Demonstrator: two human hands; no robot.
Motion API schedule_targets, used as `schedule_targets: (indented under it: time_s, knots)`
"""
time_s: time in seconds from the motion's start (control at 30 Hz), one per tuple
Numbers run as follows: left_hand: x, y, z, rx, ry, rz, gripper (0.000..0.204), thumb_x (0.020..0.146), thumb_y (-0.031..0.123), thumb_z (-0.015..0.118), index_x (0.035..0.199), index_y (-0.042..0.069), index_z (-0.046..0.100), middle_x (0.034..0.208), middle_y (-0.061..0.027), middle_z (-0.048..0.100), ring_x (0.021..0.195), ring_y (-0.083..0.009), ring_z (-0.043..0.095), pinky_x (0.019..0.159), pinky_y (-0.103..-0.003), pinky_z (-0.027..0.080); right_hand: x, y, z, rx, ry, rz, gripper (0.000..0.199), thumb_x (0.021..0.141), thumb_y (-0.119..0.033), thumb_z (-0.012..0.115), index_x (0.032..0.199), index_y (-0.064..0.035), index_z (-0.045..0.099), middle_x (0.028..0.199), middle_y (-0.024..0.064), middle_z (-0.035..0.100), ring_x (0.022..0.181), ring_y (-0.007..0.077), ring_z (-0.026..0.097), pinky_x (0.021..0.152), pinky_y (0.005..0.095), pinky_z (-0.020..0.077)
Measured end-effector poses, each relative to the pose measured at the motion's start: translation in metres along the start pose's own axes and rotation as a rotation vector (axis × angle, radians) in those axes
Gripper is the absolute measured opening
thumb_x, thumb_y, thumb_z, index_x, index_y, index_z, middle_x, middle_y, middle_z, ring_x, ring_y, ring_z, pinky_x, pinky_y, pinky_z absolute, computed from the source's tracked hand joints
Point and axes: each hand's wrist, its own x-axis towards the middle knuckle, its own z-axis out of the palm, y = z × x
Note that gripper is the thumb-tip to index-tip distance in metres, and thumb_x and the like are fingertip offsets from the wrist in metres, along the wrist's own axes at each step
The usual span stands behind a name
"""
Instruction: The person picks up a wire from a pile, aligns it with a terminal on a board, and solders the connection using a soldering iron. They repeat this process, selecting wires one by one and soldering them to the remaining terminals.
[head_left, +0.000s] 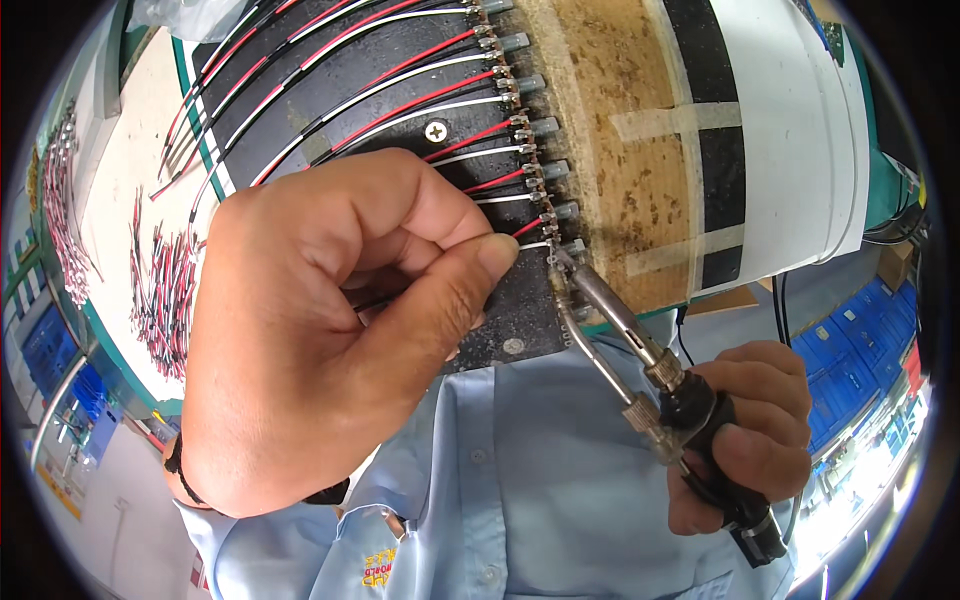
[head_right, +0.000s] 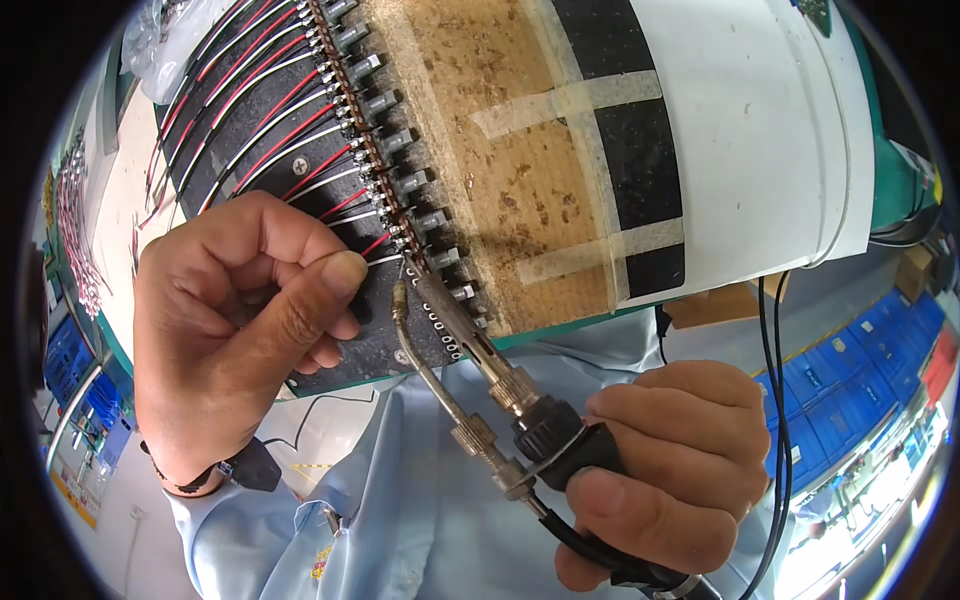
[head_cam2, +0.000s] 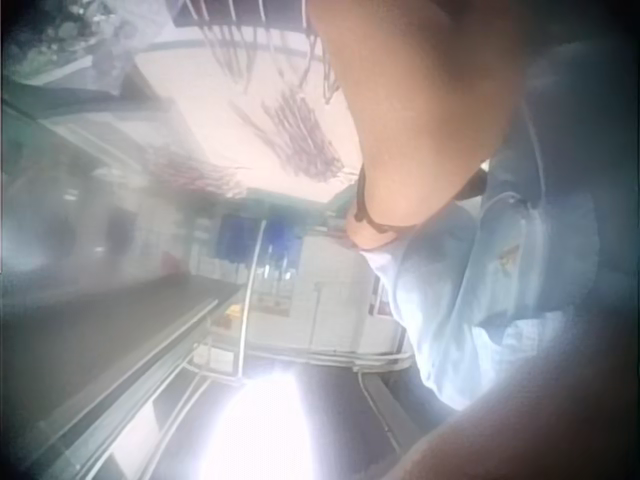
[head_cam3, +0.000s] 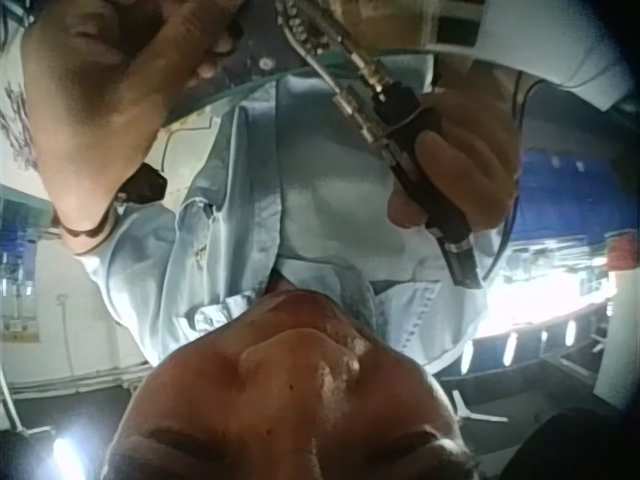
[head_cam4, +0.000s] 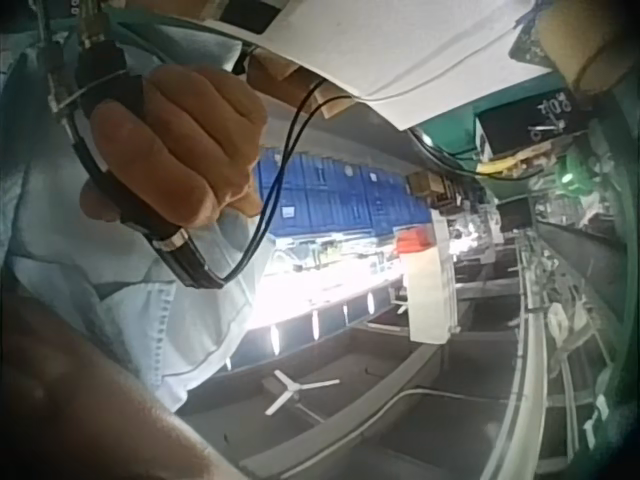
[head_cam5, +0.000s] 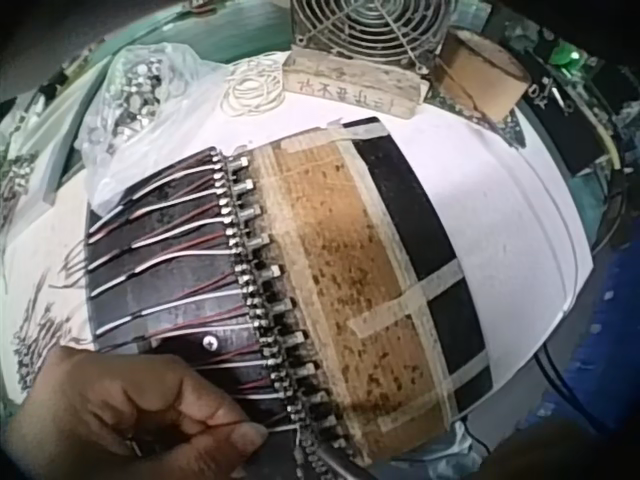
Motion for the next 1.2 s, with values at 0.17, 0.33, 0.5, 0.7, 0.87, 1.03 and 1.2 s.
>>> schedule_targets:
  time_s: [0.17, 0.33, 0.5, 0.7, 0.87, 1.03, 1.2]
  knots:
    - [0.0005, -0.0007, -0.0003, -0.013, -0.007, 0.004, 0.008, 0.089, 0.003, 0.067, 0.088, -0.004, 0.062, 0.068, -0.0047, 0.063, 0.056, -0.0053, 0.054, 0.052, -0.018, 0.044, 0.0008, -0.0007, -0.0007, 0.005, -0.032, 0.001, 0.039, 0.092, -0.05, 0.058, 0.099, -0.0112, 0.056, 0.062, 0.0005, 0.058, 0.055, 0.0188, 0.06, 0.05, 0.028, 0.0469]
    - [0.0007, -0.0021, 0.0002, -0.014, -0.002, 0.015, 0.008, 0.089, 0.003, 0.067, 0.088, -0.004, 0.062, 0.068, -0.0045, 0.063, 0.056, -0.0053, 0.055, 0.051, -0.018, 0.044, 0.0011, -0.0032, -0.0004, 0.018, -0.008, 0.033, 0.04, 0.091, -0.051, 0.058, 0.099, -0.0113, 0.056, 0.062, 0.0009, 0.058, 0.055, 0.019, 0.06, 0.049, 0.0283, 0.0468]
    - [0.0015, -0.0025, -0.0011, -0.001, -0.009, 0.009, 0.009, 0.088, 0.003, 0.068, 0.087, -0.004, 0.062, 0.068, -0.0044, 0.063, 0.056, -0.0051, 0.055, 0.051, -0.018, 0.044, 0.0017, 0.0, -0.0009, 0.02, 0.01, -0.012, 0.042, 0.09, -0.051, 0.06, 0.099, -0.0107, 0.055, 0.059, 0.0013, 0.056, 0.053, 0.0194, 0.06, 0.049, 0.0279, 0.0472]
    - [0.0016, -0.0033, -0.0011, 0.0, -0.007, 0.023, 0.008, 0.088, 0.003, 0.067, 0.086, -0.003, 0.063, 0.068, -0.0042, 0.063, 0.055, -0.005, 0.055, 0.051, -0.018, 0.043, 0.0033, 0.0015, -0.0032, 0.013, -0.059, -0.016, 0.044, 0.089, -0.052, 0.061, 0.101, -0.0099, 0.055, 0.059, 0.0013, 0.057, 0.053, 0.0195, 0.061, 0.046, 0.028, 0.0469]
    - [0.0017, -0.0039, -0.0008, -0.011, -0.003, 0.017, 0.008, 0.088, 0.002, 0.067, 0.085, -0.003, 0.063, 0.068, -0.0043, 0.063, 0.055, -0.005, 0.055, 0.051, -0.018, 0.043, 0.0052, 0.002, -0.0055, 0.004, -0.082, -0.025, 0.045, 0.089, -0.052, 0.06, 0.102, -0.0092, 0.055, 0.06, 0.0016, 0.058, 0.053, 0.0192, 0.061, 0.046, 0.0277, 0.0473]
    - [0.0016, -0.0042, -0.0007, -0.007, -0.001, 0.021, 0.008, 0.088, 0.002, 0.067, 0.085, -0.003, 0.063, 0.067, -0.0042, 0.063, 0.055, -0.005, 0.055, 0.05, -0.018, 0.043, 0.0044, 0.0018, -0.0046, 0.01, -0.071, -0.017, 0.045, 0.089, -0.052, 0.061, 0.103, -0.0091, 0.055, 0.06, 0.0017, 0.058, 0.053, 0.0196, 0.061, 0.046, 0.0281, 0.0474]
    - [0.0021, -0.0045, -0.0006, -0.015, -0.003, 0.03, 0.008, 0.088, 0.002, 0.067, 0.085, -0.003, 0.062, 0.067, -0.0042, 0.063, 0.054, -0.0049, 0.055, 0.05, -0.017, 0.043, 0.0049, 0.0015, -0.0039, 0.017, -0.063, -0.013, 0.046, 0.089, -0.052, 0.061, 0.103, -0.0087, 0.056, 0.059, 0.0017, 0.058, 0.052, 0.0197, 0.061, 0.047, 0.0281, 0.0474]
